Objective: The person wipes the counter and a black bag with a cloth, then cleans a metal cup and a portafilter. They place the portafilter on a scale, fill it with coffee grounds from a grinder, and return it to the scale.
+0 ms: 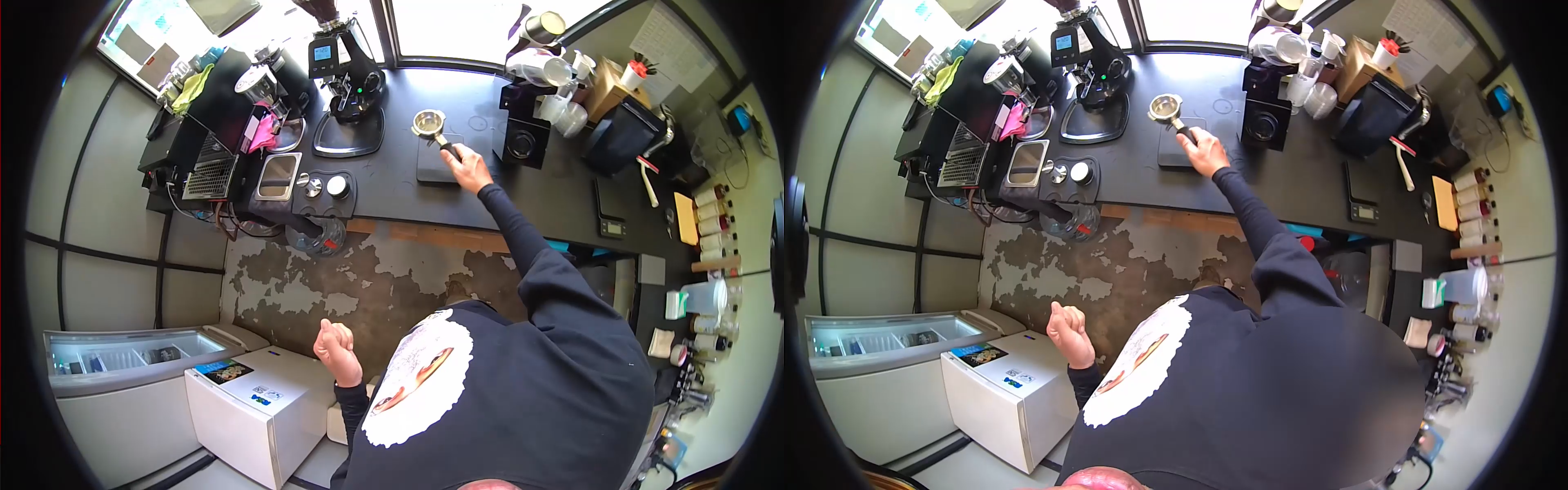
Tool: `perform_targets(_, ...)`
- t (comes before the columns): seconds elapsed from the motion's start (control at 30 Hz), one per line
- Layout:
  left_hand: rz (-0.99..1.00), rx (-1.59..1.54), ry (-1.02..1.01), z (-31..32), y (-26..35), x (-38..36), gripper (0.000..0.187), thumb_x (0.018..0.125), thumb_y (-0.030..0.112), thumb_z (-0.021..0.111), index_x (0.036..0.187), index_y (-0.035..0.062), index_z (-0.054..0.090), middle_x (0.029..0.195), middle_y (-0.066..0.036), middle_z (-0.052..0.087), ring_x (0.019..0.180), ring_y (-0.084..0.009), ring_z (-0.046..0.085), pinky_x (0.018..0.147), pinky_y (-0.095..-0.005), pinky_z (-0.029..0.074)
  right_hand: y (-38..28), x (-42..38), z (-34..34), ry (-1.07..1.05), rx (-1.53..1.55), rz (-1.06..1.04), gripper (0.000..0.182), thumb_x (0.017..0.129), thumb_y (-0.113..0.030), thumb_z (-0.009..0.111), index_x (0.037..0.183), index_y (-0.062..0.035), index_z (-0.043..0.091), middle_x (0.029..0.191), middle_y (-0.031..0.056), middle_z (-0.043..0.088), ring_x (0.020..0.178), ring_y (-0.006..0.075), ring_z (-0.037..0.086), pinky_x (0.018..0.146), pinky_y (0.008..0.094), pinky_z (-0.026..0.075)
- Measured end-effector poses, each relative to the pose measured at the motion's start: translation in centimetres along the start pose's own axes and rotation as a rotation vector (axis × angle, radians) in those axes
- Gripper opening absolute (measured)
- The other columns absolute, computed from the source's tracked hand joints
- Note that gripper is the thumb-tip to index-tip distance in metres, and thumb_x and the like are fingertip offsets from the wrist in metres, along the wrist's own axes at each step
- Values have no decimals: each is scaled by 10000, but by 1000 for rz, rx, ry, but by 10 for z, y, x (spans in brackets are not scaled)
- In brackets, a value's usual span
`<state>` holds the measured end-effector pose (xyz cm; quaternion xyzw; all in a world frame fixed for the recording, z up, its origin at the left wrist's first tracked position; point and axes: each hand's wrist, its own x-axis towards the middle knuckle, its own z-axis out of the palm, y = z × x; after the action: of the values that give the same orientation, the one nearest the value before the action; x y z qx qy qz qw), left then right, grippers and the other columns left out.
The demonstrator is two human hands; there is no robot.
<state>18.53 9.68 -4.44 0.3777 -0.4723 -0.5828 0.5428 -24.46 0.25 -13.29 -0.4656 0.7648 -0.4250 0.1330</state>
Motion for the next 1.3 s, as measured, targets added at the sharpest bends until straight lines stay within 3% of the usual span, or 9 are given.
perform_targets(0.07, -32, 10, 28, 14, -10, -1, 443, 1054, 292, 440, 668, 104, 331, 577, 35, 292, 500, -61, 237, 474, -248, 219, 21, 26, 2, -60, -8, 112, 446, 948, -488, 560, 1002, -47, 604, 942, 187, 656, 917, 386, 635, 780, 445, 484)
perform_targets(0.17, -154, -19, 168, 41, -18, -3, 264, 1043, 269, 418, 854, 87, 447, 732, -14, 443, 537, -65, 331, 494, -221, 287, 51, 49, 14, -70, -62, 34, 451, 960, -486, 551, 1057, -52, 625, 879, 178, 654, 842, 354, 635, 752, 429, 478)
perform_targets(0.4, -185, 65, 271, 68, -29, -14, 252, 1059, 267, 395, 973, 65, 517, 788, -29, 500, 638, -88, 447, 590, -226, 390, 63, 63, 27, -220, -177, -32, 457, 957, -505, 538, 1099, -82, 639, 989, 165, 680, 973, 358, 641, 823, 454, 471)
perform_targets(0.8, -126, 79, 295, 80, -29, -1, 368, 1063, 344, 446, 767, 129, 408, 709, 19, 440, 641, -75, 429, 571, -236, 357, 65, 55, 23, -226, -231, -67, 488, 949, -540, 526, 1191, -133, 647, 1154, 131, 616, 1129, 315, 562, 895, 456, 425)
perform_targets(1.07, -144, 108, 275, 85, -37, 4, 379, 1067, 365, 423, 790, 107, 441, 715, 0, 448, 633, -81, 430, 574, -228, 364, 81, 56, 18, -111, -18, -44, 470, 977, -489, 505, 1247, -126, 629, 1183, 145, 594, 1135, 337, 542, 962, 471, 420)
perform_targets(1.13, -186, 196, 240, 76, -55, 5, 400, 1071, 371, 403, 793, 89, 451, 719, -13, 473, 628, -85, 433, 564, -230, 358, 68, 45, 11, 9, -167, -114, 508, 968, -483, 522, 1301, -103, 576, 1250, 147, 559, 1173, 342, 515, 962, 467, 417)
perform_targets(1.2, -271, 377, 184, 57, -86, 2, 314, 1067, 265, 435, 833, 75, 525, 717, 0, 521, 622, -87, 494, 572, -229, 420, 45, 31, 4, 126, -287, -384, 539, 926, -440, 599, 1328, -88, 528, 1266, 150, 513, 1166, 327, 496, 934, 464, 418)
perform_targets(1.27, -465, 575, 97, 29, -128, -11, 280, 1045, 232, 480, 844, 58, 569, 722, -28, 586, 652, -93, 564, 601, -240, 462, 3, 11, -8, 115, -364, -518, 517, 912, -383, 621, 1320, -79, 531, 1166, 134, 560, 1077, 298, 539, 875, 421, 432)
perform_targets(1.3, -545, 698, 35, 3, -159, -26, 263, 1031, 239, 503, 879, 45, 596, 770, -56, 635, 694, -113, 606, 631, -261, 486, 1, 2, 2, -45, -387, -502, 520, 906, -360, 624, 1332, -80, 523, 1088, 121, 586, 1006, 280, 565, 840, 399, 438)
